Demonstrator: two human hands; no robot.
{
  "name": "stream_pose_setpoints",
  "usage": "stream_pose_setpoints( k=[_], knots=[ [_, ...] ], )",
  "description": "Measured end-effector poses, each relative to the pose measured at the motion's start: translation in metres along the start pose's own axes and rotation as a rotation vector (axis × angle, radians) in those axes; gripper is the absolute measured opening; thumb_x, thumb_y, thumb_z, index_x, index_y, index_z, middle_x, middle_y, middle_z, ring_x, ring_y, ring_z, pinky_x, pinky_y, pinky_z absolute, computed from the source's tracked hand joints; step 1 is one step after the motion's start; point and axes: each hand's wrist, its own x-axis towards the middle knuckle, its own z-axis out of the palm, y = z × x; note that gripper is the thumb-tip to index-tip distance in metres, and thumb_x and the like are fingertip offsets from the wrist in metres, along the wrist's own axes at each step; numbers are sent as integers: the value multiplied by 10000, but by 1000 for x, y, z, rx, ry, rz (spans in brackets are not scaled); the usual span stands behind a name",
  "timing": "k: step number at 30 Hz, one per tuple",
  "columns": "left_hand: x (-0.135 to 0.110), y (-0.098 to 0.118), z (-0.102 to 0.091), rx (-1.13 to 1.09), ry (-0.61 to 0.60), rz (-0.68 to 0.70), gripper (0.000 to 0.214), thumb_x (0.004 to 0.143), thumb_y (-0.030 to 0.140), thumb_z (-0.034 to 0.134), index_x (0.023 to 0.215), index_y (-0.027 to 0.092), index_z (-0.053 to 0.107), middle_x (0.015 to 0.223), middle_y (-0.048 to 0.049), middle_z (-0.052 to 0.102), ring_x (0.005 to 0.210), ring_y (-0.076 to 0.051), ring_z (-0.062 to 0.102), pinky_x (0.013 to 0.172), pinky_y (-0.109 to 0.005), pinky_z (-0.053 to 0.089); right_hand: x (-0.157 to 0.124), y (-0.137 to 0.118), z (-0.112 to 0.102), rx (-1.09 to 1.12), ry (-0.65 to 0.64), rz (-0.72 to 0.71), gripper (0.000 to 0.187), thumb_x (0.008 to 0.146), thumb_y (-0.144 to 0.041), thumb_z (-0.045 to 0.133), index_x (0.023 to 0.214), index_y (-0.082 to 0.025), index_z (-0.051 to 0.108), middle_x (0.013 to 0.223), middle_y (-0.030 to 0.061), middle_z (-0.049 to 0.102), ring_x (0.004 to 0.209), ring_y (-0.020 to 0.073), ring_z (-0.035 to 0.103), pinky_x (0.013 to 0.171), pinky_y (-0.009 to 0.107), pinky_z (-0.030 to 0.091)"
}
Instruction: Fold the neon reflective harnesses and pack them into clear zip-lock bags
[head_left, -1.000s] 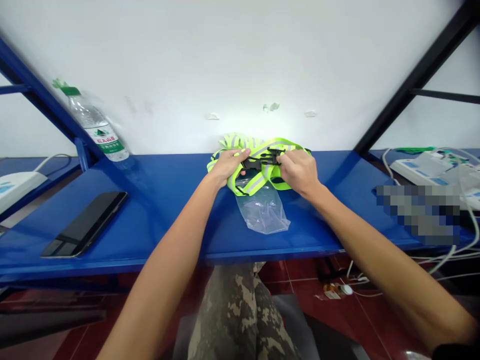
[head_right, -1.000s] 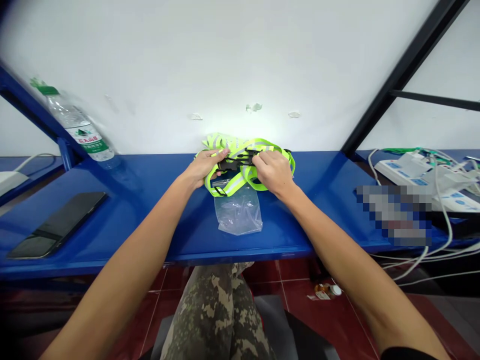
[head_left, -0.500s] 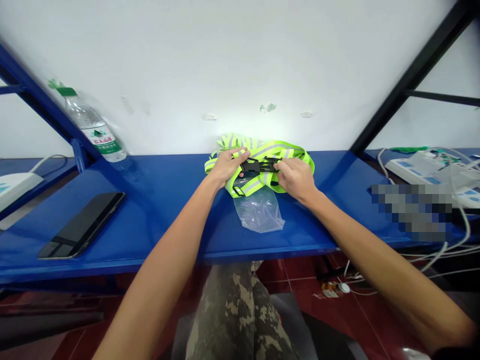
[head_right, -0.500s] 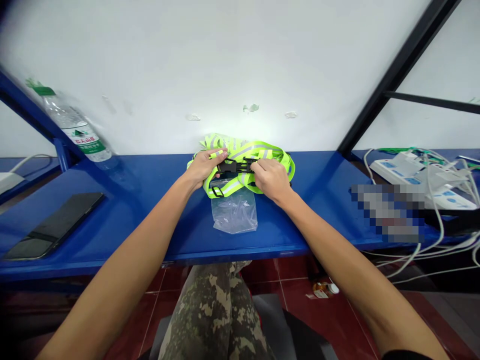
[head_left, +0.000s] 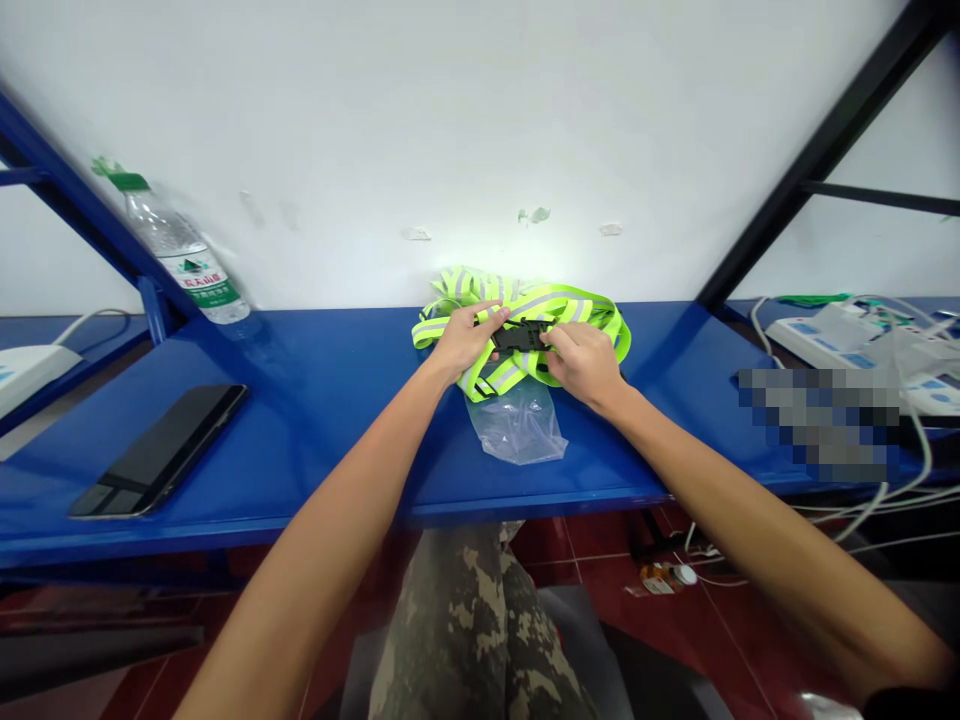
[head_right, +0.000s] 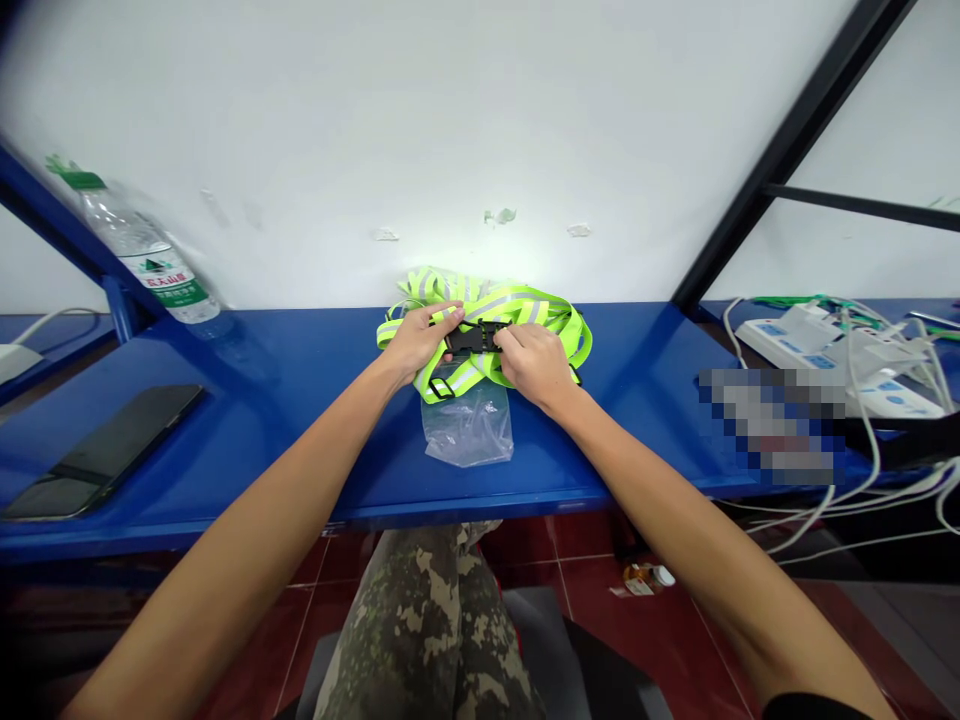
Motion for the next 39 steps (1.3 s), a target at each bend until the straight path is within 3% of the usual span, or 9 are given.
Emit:
stream_pose_setpoints(
  k=[8, 12, 15, 19, 24, 26, 29, 34, 39],
  knots=[
    [-3, 2, -1, 51, -47, 39, 561, 867, 478, 700, 1320, 151, 648, 874, -72, 698, 537, -133, 584, 525, -280, 503, 3, -3, -3, 67, -89, 61, 163, 835, -110, 487, 838, -204, 620, 744, 77, 642, 711, 230, 548, 671, 337, 384],
    [-5, 10, -17, 282, -147, 130, 980, 519, 326, 952, 1415, 202, 574, 1294, -140, 651, 1125, -309, 648, 941, -389, 524, 10, 1, -9, 52, -100, 154, 329, 776, -63, 473, 1031, -183, 643, 903, 94, 687, 794, 237, 594, 691, 333, 425],
    [-6, 18, -28, 436, -175, 175, 987, 432, 221, 952, 1362, 201, 622, 1385, -129, 596, 1312, -356, 527, 1084, -412, 431, 11, 11, -17, 22, -130, 208, 463, 723, -35, 478, 1130, -190, 637, 1032, 106, 692, 868, 246, 619, 678, 328, 443],
    [-1, 24, -37, 330, -16, 189, 634, 604, 243, 875, 1206, 152, 698, 1051, -103, 676, 1071, -273, 625, 904, -338, 498, 13, 33, -30, 129, -178, 327, 434, 702, -42, 503, 1076, -183, 673, 1063, 110, 710, 909, 263, 655, 719, 358, 491],
    [8, 24, -49, 154, 309, 280, 497, 626, 194, 847, 1098, 175, 693, 741, -6, 574, 797, -169, 574, 699, -242, 443, 33, 65, -55, 558, -246, 772, 211, 718, -90, 640, 897, -180, 705, 832, 75, 739, 764, 244, 690, 726, 396, 532],
    [12, 23, -53, 96, 403, 285, 463, 647, 168, 805, 1091, 200, 676, 691, 21, 546, 704, -143, 547, 645, -232, 421, 43, 77, -66, 723, -196, 928, 146, 728, -95, 681, 844, -181, 698, 753, 77, 725, 721, 244, 692, 703, 408, 529],
    [15, 23, -54, -3, 476, 274, 399, 676, 128, 713, 1062, 211, 652, 684, 33, 566, 627, -123, 551, 594, -226, 417, 53, 89, -79, 756, -46, 953, 101, 757, -149, 725, 817, -216, 679, 751, 69, 714, 653, 230, 660, 648, 429, 506],
    [11, 30, -48, -256, 398, 49, 334, 719, 196, 627, 1052, 197, 619, 629, 28, 582, 561, -163, 629, 552, -264, 468, 59, 83, -79, 447, 117, 865, 203, 803, -437, 758, 817, -247, 688, 716, 71, 675, 638, 224, 599, 628, 429, 470],
    [7, 30, -51, -384, 87, -159, 393, 608, 179, 630, 997, 133, 657, 513, 6, 573, 439, -176, 582, 481, -299, 489, 62, 71, -56, 236, 40, 853, 260, 804, -450, 699, 759, -194, 685, 684, 72, 650, 653, 233, 568, 647, 410, 451]
  ],
)
